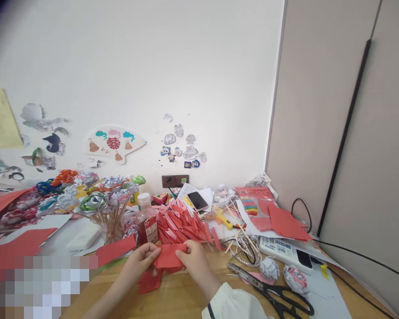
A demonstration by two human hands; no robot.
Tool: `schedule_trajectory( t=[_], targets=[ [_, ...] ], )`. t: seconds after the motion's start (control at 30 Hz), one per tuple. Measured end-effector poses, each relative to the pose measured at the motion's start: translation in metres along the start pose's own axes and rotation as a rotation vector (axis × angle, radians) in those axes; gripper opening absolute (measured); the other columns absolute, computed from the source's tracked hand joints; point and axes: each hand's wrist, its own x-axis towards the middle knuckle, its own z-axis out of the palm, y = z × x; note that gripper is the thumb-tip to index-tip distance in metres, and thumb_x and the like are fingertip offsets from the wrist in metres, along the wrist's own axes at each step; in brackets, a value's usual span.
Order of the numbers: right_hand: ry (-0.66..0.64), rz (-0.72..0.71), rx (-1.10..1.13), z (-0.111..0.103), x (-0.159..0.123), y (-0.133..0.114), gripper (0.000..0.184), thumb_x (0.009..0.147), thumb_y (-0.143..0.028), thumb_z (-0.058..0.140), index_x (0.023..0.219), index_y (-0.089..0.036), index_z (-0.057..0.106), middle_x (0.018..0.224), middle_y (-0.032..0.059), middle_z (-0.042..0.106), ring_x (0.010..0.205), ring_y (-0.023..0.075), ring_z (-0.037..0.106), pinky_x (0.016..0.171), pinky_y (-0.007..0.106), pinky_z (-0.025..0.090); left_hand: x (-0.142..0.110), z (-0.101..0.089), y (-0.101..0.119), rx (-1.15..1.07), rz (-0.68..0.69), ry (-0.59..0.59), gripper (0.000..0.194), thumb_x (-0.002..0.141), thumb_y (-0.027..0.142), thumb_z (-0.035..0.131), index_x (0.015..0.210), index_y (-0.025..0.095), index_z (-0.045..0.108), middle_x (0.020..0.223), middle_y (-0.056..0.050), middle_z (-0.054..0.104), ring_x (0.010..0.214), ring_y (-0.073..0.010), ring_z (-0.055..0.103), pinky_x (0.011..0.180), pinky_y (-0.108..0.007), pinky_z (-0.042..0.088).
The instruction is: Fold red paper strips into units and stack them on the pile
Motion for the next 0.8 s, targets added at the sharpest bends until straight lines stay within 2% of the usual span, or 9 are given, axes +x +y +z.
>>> schedule_trajectory(
  t=[0.1, 0.17, 0.3, 0.37, 0.47, 0.53, 0.63, 0.73, 0.8],
  targets=[
    [0.141, -0.045, 0.006, -0.0046, 0.0037, 0.0003, 0.018, 0.063, -0.03, 0.057, 0.062, -0.015, 0.049, 0.049, -0.0047, 0.043, 0.045, 0.0088, 0.04, 0.042, 0.019, 0.03, -0.0016, 0.0048, -0.0056, -0.014, -0.018, -0.073, 0.041, 0.058, 0.057, 0.054, 0.056, 0.019, 0.039, 0.036, 0.005, 0.055, 0.029, -0.0094, 0.047, 0.034, -0.019, 0.034],
    [0.18, -0.055, 0.003, -0.0073, 0.0048, -0.0006, 0.017, 0.063, -0.029, 0.058, 0.062, -0.014, 0.05, 0.048, -0.0051, 0.042, 0.045, 0.0085, 0.039, 0.042, 0.019, 0.028, -0.0031, 0.0066, -0.007, -0.032, -0.032, -0.092, 0.041, 0.058, 0.057, 0.054, 0.056, 0.02, 0.037, 0.035, 0.005, 0.054, 0.029, -0.0093, 0.046, 0.034, -0.019, 0.034],
    [0.091, -0.086, 0.016, -0.0074, 0.0036, -0.0021, 0.015, 0.063, -0.027, 0.059, 0.063, -0.015, 0.052, 0.049, -0.0053, 0.042, 0.046, 0.0081, 0.038, 0.044, 0.019, 0.028, -0.0063, 0.0061, -0.0049, 0.02, -0.098, -0.184, 0.037, 0.059, 0.051, 0.054, 0.055, 0.02, 0.035, 0.039, 0.007, 0.048, 0.033, -0.0096, 0.045, 0.036, -0.02, 0.033],
    [0.007, -0.1, 0.032, -0.0053, 0.0016, -0.0026, 0.015, 0.062, -0.027, 0.06, 0.064, -0.015, 0.052, 0.05, -0.0054, 0.042, 0.047, 0.0078, 0.038, 0.045, 0.019, 0.028, -0.0075, 0.0056, -0.0033, 0.133, -0.047, -0.222, 0.032, 0.061, 0.044, 0.055, 0.052, 0.019, 0.037, 0.044, 0.007, 0.043, 0.04, -0.0082, 0.042, 0.04, -0.019, 0.031],
    [-0.106, -0.125, 0.042, -0.0018, -0.0019, -0.0043, 0.016, 0.062, -0.027, 0.062, 0.064, -0.014, 0.053, 0.051, -0.0054, 0.042, 0.047, 0.0072, 0.038, 0.045, 0.018, 0.029, -0.0077, 0.006, -0.0017, 0.337, 0.095, -0.196, 0.029, 0.064, 0.037, 0.053, 0.048, 0.017, 0.038, 0.048, 0.007, 0.035, 0.047, -0.0075, 0.035, 0.046, -0.019, 0.026],
    [-0.129, -0.119, 0.06, -0.0004, -0.0037, -0.006, 0.019, 0.063, -0.031, 0.061, 0.063, -0.014, 0.053, 0.051, -0.0052, 0.042, 0.047, 0.0071, 0.039, 0.045, 0.018, 0.03, -0.0066, 0.0061, -0.0014, 0.394, 0.13, -0.153, 0.03, 0.065, 0.038, 0.051, 0.047, 0.017, 0.038, 0.047, 0.007, 0.033, 0.048, -0.008, 0.032, 0.046, -0.02, 0.024],
    [-0.132, -0.063, 0.14, 0.0, -0.0047, -0.0084, 0.027, 0.067, -0.041, 0.055, 0.069, -0.014, 0.054, 0.051, -0.0042, 0.046, 0.045, 0.0079, 0.042, 0.044, 0.019, 0.033, -0.0033, 0.0045, -0.0022, 0.359, 0.143, -0.055, 0.031, 0.064, 0.041, 0.051, 0.047, 0.017, 0.04, 0.047, 0.007, 0.035, 0.048, -0.0092, 0.034, 0.047, -0.02, 0.025],
    [-0.147, -0.04, 0.195, -0.0007, -0.0038, -0.0085, 0.03, 0.068, -0.042, 0.054, 0.075, -0.013, 0.055, 0.052, -0.0024, 0.051, 0.045, 0.0086, 0.046, 0.044, 0.02, 0.036, 0.0001, 0.0017, -0.0045, 0.26, 0.136, 0.042, 0.03, 0.063, 0.043, 0.052, 0.05, 0.017, 0.044, 0.048, 0.006, 0.04, 0.048, -0.0096, 0.037, 0.047, -0.02, 0.027],
    [-0.138, -0.037, 0.187, -0.0009, -0.003, -0.0072, 0.027, 0.067, -0.039, 0.055, 0.071, -0.013, 0.053, 0.051, -0.002, 0.052, 0.044, 0.0084, 0.046, 0.044, 0.02, 0.036, 0.0006, 0.0015, -0.0059, 0.212, 0.118, 0.035, 0.028, 0.063, 0.041, 0.053, 0.052, 0.016, 0.045, 0.048, 0.005, 0.043, 0.048, -0.0096, 0.039, 0.047, -0.02, 0.029]
  ],
)
